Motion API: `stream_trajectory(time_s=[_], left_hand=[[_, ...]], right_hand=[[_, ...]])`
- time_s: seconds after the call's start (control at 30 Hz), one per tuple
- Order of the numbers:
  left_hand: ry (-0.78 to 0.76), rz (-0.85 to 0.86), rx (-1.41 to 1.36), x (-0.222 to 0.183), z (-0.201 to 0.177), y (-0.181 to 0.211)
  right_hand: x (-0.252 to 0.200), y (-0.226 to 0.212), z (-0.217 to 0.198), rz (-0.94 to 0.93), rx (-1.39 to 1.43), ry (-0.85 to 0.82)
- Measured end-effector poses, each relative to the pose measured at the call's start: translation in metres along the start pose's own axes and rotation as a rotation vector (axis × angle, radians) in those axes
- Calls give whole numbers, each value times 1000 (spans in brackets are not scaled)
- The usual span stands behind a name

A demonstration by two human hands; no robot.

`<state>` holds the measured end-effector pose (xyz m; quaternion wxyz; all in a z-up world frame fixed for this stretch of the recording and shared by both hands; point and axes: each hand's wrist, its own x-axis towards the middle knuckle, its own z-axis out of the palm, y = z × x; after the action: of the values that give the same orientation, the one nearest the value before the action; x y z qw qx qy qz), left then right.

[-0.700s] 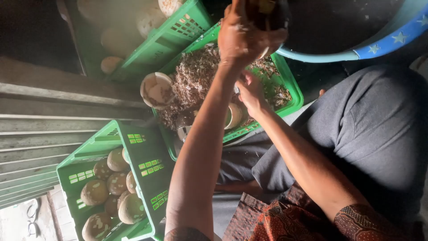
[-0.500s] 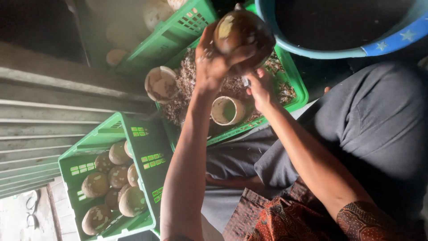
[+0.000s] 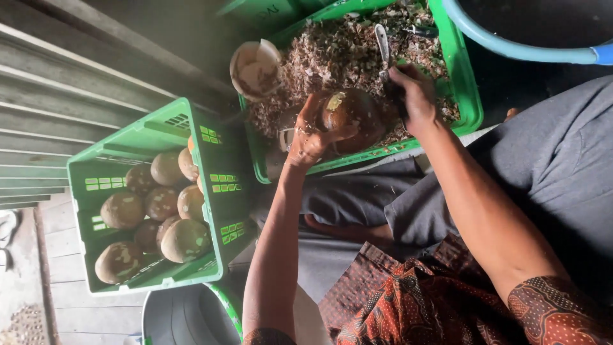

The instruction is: Using a small metal tool to scrape off the remaining husk and fibers from a coconut shell to clean it.

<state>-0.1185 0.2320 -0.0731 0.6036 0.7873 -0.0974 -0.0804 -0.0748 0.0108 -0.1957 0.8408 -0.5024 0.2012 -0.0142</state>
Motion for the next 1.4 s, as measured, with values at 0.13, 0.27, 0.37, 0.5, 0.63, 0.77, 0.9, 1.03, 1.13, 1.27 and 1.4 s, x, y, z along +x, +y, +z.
stream_trajectory(time_s=[0.13,0.27,0.37,0.5,0.63,0.77,0.9,1.03,1.13,1.27,1.4], left_hand=[[-127,-115,183,-3,-4,46],[53,181,548,-6,5,18],[136,217,793,-20,36,18],[290,329,870,-18,49,-6],[201,232,542,-10,21,9],[108,351,451,-7,17,0],[268,383,652,-7,39,-17],[308,340,603,-3,44,-21],[336,466,506,-1,46,-28],[366,427,492,-1,48,-33],[395,337,458,8,44,-27]], right_hand=[[-32,-34,12,55,99,-38],[-38,-38,18,-11,28,-62],[-44,-43,23,26,6,-105],[-30,-21,14,-137,-227,-137],[-40,-32,14,-523,-178,-224],[-41,-33,10,-459,-189,-295],[-29,-25,-3,-608,-188,-400],[-61,-57,20,-938,-594,-332],[-93,-88,40,-1202,-854,-374],[-79,-90,47,-1396,-1067,-434],[-61,-100,58,-1358,-1005,-596]])
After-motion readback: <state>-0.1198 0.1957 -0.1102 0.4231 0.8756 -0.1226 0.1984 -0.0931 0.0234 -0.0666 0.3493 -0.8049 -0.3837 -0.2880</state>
